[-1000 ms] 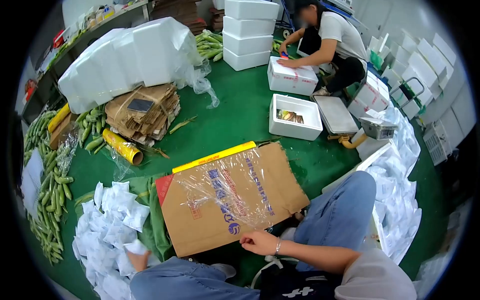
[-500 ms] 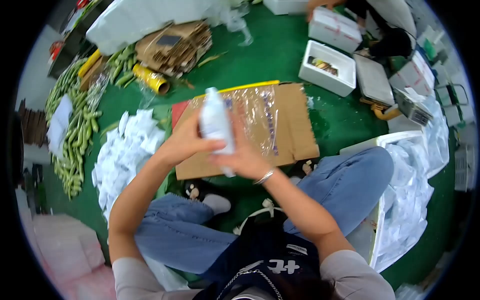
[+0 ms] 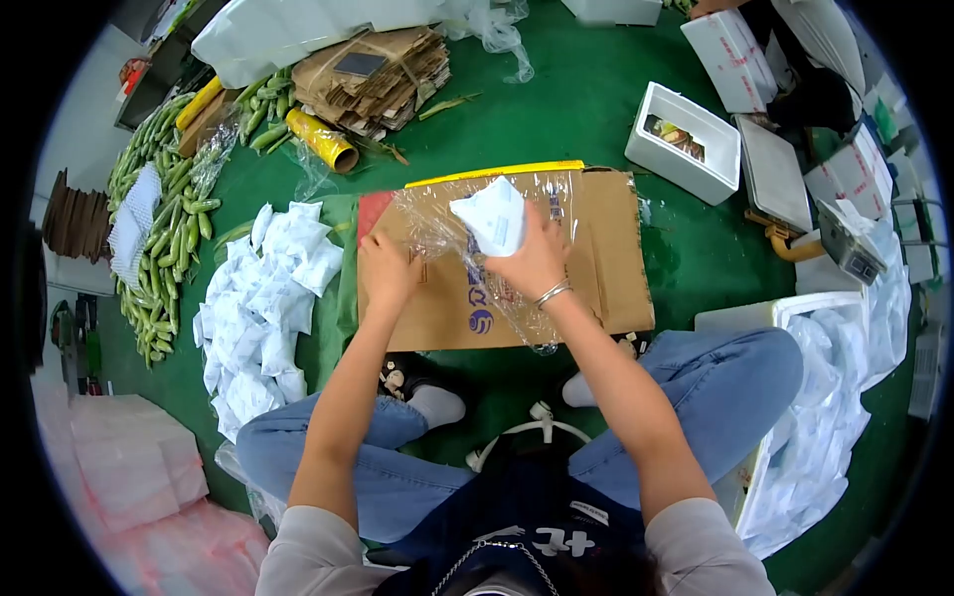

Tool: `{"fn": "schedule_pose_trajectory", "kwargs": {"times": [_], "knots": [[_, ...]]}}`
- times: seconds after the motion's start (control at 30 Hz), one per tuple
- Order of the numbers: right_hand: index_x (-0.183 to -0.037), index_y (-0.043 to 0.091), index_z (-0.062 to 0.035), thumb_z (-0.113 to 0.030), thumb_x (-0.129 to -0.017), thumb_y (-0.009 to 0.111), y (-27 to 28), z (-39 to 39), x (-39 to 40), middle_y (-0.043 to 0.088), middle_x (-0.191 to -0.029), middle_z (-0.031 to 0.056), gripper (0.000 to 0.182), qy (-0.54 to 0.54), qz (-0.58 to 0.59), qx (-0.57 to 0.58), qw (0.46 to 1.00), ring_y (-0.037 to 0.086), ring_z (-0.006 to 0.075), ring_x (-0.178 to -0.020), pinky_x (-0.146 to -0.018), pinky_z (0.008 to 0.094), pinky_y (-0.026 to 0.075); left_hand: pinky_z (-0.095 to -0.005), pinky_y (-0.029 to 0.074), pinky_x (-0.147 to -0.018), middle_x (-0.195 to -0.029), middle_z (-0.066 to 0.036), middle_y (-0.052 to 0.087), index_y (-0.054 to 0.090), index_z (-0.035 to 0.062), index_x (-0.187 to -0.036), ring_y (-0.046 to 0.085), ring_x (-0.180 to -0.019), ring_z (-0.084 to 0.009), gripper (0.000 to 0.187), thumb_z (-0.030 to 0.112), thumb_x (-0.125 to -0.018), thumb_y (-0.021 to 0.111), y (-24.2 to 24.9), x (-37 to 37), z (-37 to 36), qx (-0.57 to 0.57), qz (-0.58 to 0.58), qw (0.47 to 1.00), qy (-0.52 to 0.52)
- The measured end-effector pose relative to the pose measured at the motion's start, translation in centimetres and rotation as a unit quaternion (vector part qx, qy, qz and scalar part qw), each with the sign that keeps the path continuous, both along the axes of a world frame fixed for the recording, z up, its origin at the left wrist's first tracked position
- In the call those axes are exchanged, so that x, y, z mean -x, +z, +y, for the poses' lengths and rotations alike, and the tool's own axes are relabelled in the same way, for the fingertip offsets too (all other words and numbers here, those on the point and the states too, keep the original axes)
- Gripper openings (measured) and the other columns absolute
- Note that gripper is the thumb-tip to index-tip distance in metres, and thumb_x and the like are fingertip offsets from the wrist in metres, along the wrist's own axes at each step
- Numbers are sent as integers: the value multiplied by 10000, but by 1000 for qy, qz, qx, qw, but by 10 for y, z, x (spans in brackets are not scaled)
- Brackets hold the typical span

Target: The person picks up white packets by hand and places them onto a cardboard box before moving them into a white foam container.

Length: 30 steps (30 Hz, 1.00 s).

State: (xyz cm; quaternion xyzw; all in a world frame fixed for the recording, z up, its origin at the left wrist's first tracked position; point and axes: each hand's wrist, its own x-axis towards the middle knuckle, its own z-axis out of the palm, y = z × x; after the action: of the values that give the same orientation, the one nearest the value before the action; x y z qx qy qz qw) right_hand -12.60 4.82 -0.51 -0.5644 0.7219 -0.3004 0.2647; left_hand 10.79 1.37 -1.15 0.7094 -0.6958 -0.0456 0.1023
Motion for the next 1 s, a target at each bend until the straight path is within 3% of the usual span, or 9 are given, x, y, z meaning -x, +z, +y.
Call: {"fn": "schedule_pose_trajectory", "kwargs": {"times": [0.13, 0.2, 0.3, 0.53, 0.6, 0.7, 0.73, 0.83, 1.0], "knots": [[-1400, 332, -90, -335, -545, 770, 6, -20, -30, 456, -1239, 266, 991, -4, -14, 8, 1000, 415, 418, -1185, -1010, 524, 295, -443, 522, -717, -1135, -236, 537, 526, -3, -1037, 607, -969, -363, 416, 292, -785, 676, 0, -10, -14, 34, 19, 999, -5], [-1403, 330, -85, -345, -549, 784, -1, -30, -43, 426, -1237, 252, 1002, -19, 72, -11, 997, 392, 406, -1177, -1006, 514, 272, -439, 517, -636, -843, -180, 641, 620, 33, -809, 647, -757, -349, 196, 229, -802, 628, -8, -18, -23, -64, -69, 989, -116], [-1421, 310, -77, -353, -549, 797, -22, -23, -48, 416, -1217, 236, 1036, 5, 151, 31, 988, 387, 387, -1161, -997, 503, 258, -479, 483, -552, -624, -154, 595, 611, 44, -680, 607, -579, -367, 188, 170, -819, 622, 2, -51, -2, 78, -36, 974, -208], [-1435, 293, -56, -372, -577, 800, -17, 20, -47, 447, -1198, 228, 1045, 187, 234, 76, 951, 428, 374, -1124, -987, 464, 312, -440, 413, -444, -522, -162, 576, 576, 27, -529, 542, -430, -354, 347, 178, -841, 600, 71, -53, 47, 32, 16, 976, -217], [-1434, 291, -53, -351, -555, 806, -16, 19, -52, 447, -1197, 228, 1062, 219, 245, 73, 942, 430, 375, -1122, -979, 461, 319, -405, 494, -541, -539, -151, 597, 679, -4, -694, 594, -488, -315, 257, 201, -830, 602, 82, -28, 28, -262, 394, 881, 7], [-1406, 345, -47, -333, -535, 809, -10, 7, -45, 491, -1181, 225, 1027, 265, 248, 50, 930, 474, 372, -1090, -969, 448, 354, -369, 520, -676, -798, -145, 671, 698, 19, -953, 653, -732, -289, 265, 246, -823, 653, -2, -14, -1, -181, 522, 818, -156], [-1377, 401, -43, -335, -537, 807, -8, 0, -41, 535, -1167, 223, 978, 284, 237, 26, 929, 516, 368, -1060, -968, 438, 381, -369, 520, -676, -798, -145, 671, 698, 19, -953, 653, -732, -289, 265, 246, -823, 653, -1, -11, -5, -180, 521, 818, -165], [-1280, 506, -21, -324, -526, 806, -13, -43, -18, 633, -1056, 178, 866, 362, 42, 5, 931, 605, 337, -961, -889, 393, 467, -396, 494, -874, -1319, -131, 506, 518, 118, -1302, 547, -1118, -340, 642, 280, -728, 755, 24, 2, -6, 72, 107, 863, -487], [-1172, 570, 3, -304, -565, 799, 10, -32, -11, 665, -1007, 155, 717, 296, -92, -58, 949, 648, 309, -908, -797, 358, 516, -414, 520, -801, -1201, -135, 585, 548, 102, -1211, 613, -1017, -326, 647, 265, -639, 804, 32, 10, -35, -3, 53, 878, -475]]}}
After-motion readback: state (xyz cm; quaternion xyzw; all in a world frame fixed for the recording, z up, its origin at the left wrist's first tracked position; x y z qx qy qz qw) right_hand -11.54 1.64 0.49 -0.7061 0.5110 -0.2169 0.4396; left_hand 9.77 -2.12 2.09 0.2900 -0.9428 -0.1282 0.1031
